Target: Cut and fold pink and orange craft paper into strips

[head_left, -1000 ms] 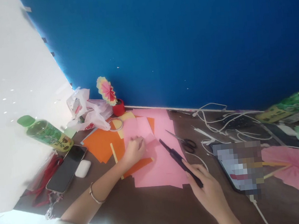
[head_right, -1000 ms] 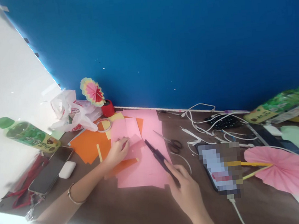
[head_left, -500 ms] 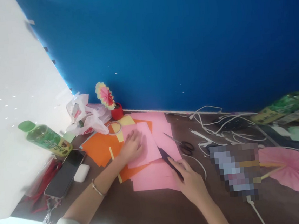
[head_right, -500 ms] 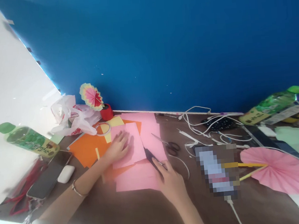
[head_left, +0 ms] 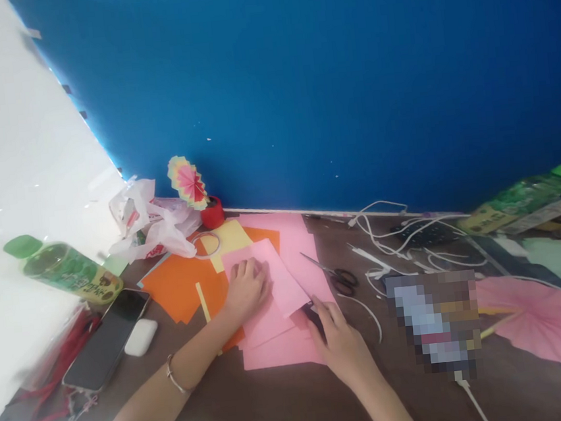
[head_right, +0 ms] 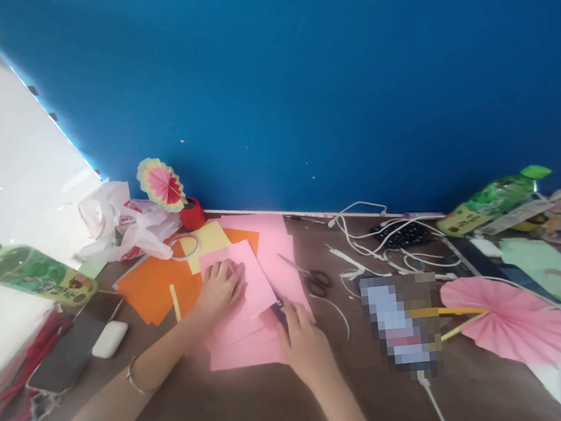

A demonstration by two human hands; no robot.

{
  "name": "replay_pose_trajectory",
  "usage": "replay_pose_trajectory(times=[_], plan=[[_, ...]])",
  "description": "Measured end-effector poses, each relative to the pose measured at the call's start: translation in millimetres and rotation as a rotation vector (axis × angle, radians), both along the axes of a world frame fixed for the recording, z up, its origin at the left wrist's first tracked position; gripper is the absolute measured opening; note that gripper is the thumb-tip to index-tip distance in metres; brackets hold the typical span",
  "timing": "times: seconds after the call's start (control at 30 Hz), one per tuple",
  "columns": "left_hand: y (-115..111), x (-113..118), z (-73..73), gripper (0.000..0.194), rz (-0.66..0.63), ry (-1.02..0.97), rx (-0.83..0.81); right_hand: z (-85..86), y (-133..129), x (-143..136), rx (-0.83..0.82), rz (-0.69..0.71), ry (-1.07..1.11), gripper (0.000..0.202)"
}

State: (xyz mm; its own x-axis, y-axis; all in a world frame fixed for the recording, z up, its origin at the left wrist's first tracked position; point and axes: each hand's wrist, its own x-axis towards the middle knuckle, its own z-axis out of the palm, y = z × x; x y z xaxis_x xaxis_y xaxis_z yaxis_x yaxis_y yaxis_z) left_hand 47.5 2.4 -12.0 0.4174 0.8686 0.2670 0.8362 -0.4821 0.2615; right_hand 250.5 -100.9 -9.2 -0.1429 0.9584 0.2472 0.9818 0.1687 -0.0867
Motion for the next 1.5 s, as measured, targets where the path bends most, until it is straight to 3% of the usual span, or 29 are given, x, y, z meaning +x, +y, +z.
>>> replay_pose_trajectory(times=[0.3, 0.53, 1.5], plan=[[2, -2, -10.1, 0.045, -0.07, 0.018, -0.048, -18.6, 6, -11, 0.174, -0.006, -0.224, 0.038], [2, -1, -5.9, 0.044, -0.064, 0.059, -0.05, -18.5, 7, -21, 0.283, -0.091, -0.319, 0.04], [5, 0, -15.4, 0.047, -0.049, 0.053, -0.028, -13.3, 3, -32, 0.318, -0.205, -0.298, 0.031]])
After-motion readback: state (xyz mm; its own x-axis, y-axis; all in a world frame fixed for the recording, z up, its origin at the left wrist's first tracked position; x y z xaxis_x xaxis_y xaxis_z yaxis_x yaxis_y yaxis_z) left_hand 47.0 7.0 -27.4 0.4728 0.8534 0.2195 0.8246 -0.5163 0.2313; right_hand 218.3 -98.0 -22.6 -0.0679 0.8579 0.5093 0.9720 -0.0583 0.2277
